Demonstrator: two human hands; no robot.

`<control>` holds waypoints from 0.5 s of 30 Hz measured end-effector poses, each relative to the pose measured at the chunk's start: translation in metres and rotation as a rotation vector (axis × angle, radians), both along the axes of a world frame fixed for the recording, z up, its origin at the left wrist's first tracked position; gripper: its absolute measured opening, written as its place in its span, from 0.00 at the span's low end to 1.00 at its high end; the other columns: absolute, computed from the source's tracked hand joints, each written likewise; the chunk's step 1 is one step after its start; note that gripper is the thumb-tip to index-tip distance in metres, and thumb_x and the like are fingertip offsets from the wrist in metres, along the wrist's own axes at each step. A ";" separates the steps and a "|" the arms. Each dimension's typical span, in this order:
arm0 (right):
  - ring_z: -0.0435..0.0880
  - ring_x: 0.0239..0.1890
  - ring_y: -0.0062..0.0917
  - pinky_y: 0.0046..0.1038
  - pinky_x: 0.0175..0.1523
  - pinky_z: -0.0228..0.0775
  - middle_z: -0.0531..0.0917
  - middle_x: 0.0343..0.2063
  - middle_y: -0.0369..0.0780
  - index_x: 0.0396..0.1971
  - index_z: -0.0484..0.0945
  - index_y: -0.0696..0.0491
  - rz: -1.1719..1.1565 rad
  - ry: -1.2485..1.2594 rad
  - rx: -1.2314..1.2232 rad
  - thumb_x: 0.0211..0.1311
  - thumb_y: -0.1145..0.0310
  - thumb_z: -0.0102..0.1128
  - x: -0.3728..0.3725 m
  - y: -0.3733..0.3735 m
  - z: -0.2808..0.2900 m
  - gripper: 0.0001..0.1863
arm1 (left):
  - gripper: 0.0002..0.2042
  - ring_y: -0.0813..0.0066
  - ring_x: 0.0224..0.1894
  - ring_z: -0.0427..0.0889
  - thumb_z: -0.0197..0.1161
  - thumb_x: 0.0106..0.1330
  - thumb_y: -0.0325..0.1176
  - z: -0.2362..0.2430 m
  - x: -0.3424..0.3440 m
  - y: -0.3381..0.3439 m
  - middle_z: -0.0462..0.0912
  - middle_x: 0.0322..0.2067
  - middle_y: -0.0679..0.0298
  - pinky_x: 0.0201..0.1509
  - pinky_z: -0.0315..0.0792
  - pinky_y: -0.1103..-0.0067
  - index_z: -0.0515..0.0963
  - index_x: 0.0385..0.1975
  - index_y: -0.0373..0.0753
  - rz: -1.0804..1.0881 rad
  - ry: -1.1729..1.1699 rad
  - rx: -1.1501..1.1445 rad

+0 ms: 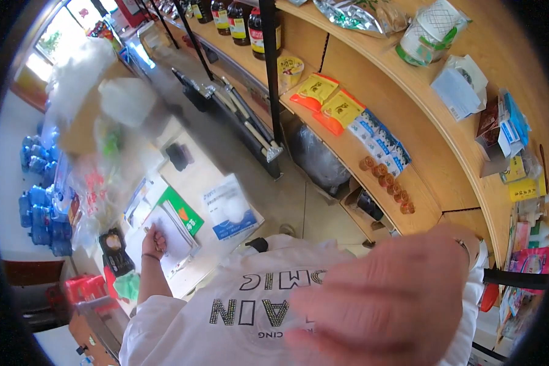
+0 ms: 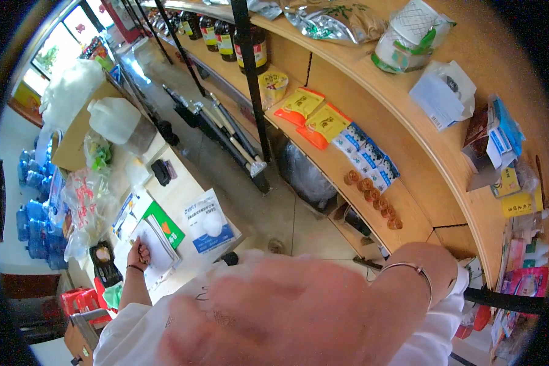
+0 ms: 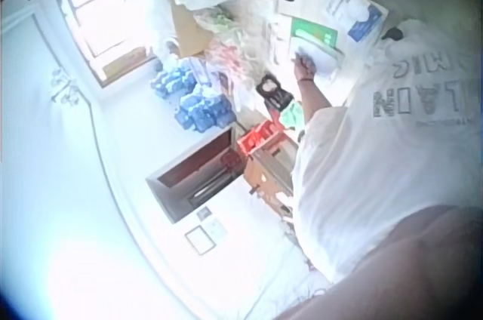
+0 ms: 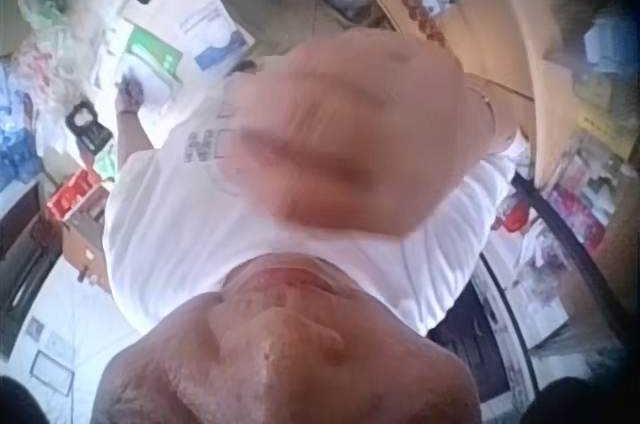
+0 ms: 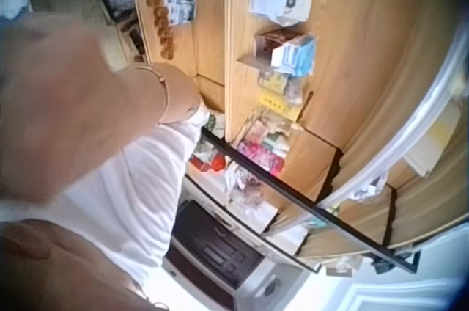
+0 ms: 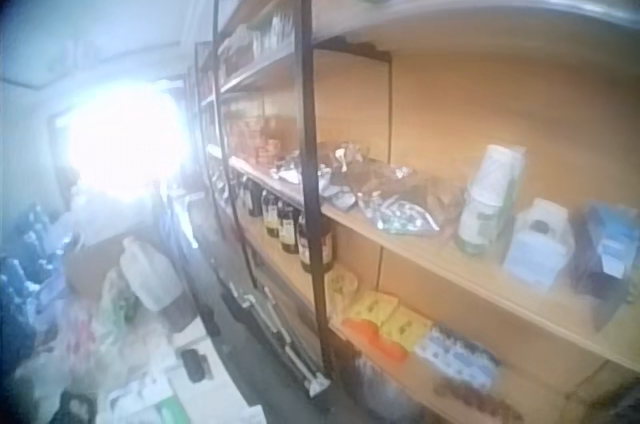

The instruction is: The person writes on a clipboard, handles a face mask package, puts items into a plastic bag, and sorts through a stack of papers and books on a table.

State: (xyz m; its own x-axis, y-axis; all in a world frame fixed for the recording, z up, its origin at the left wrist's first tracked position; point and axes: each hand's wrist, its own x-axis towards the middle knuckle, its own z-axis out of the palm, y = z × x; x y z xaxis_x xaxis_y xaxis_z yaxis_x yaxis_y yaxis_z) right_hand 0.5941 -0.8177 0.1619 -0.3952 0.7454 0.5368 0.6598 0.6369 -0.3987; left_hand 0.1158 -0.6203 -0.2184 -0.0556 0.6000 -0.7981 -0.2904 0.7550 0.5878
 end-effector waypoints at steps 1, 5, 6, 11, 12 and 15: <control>0.77 0.21 0.19 0.18 0.17 0.65 0.80 0.28 0.35 0.22 0.78 0.50 0.020 0.004 0.042 0.35 0.69 0.65 -0.008 0.004 0.007 0.09 | 0.21 0.83 0.08 0.54 0.53 0.63 0.48 -0.003 0.004 0.005 0.54 0.09 0.75 0.08 0.47 0.85 0.57 0.11 0.49 -0.023 -0.017 0.040; 0.77 0.20 0.19 0.18 0.17 0.64 0.80 0.28 0.35 0.23 0.78 0.50 -0.001 0.047 0.194 0.36 0.69 0.64 -0.025 0.014 -0.004 0.09 | 0.19 0.84 0.09 0.56 0.55 0.62 0.47 0.001 0.019 0.020 0.56 0.10 0.75 0.09 0.48 0.86 0.59 0.13 0.49 -0.056 -0.013 0.078; 0.77 0.20 0.19 0.18 0.17 0.64 0.80 0.28 0.35 0.23 0.78 0.50 -0.004 0.053 0.216 0.36 0.69 0.64 -0.029 0.015 -0.005 0.09 | 0.18 0.84 0.10 0.56 0.55 0.62 0.46 0.002 0.020 0.018 0.57 0.11 0.75 0.09 0.48 0.87 0.59 0.13 0.49 -0.046 -0.009 0.087; 0.77 0.20 0.19 0.18 0.17 0.64 0.79 0.27 0.34 0.24 0.77 0.50 -0.077 0.100 0.314 0.36 0.69 0.63 -0.063 0.020 -0.022 0.09 | 0.19 0.84 0.10 0.54 0.53 0.63 0.47 0.000 0.001 0.017 0.56 0.11 0.75 0.09 0.46 0.87 0.58 0.13 0.50 -0.104 -0.082 0.007; 0.77 0.20 0.19 0.18 0.17 0.64 0.79 0.27 0.34 0.24 0.77 0.50 -0.090 0.107 0.296 0.37 0.68 0.63 -0.071 0.021 -0.035 0.09 | 0.19 0.84 0.10 0.53 0.52 0.63 0.47 0.001 -0.005 0.011 0.55 0.11 0.75 0.09 0.45 0.86 0.57 0.12 0.50 -0.153 -0.123 0.014; 0.78 0.23 0.24 0.25 0.22 0.69 0.78 0.24 0.37 0.31 0.76 0.52 -0.054 0.005 -0.056 0.42 0.74 0.58 -0.096 0.016 -0.089 0.11 | 0.18 0.84 0.09 0.54 0.50 0.64 0.48 -0.012 -0.024 0.009 0.55 0.11 0.76 0.09 0.45 0.86 0.58 0.14 0.50 -0.136 -0.159 0.021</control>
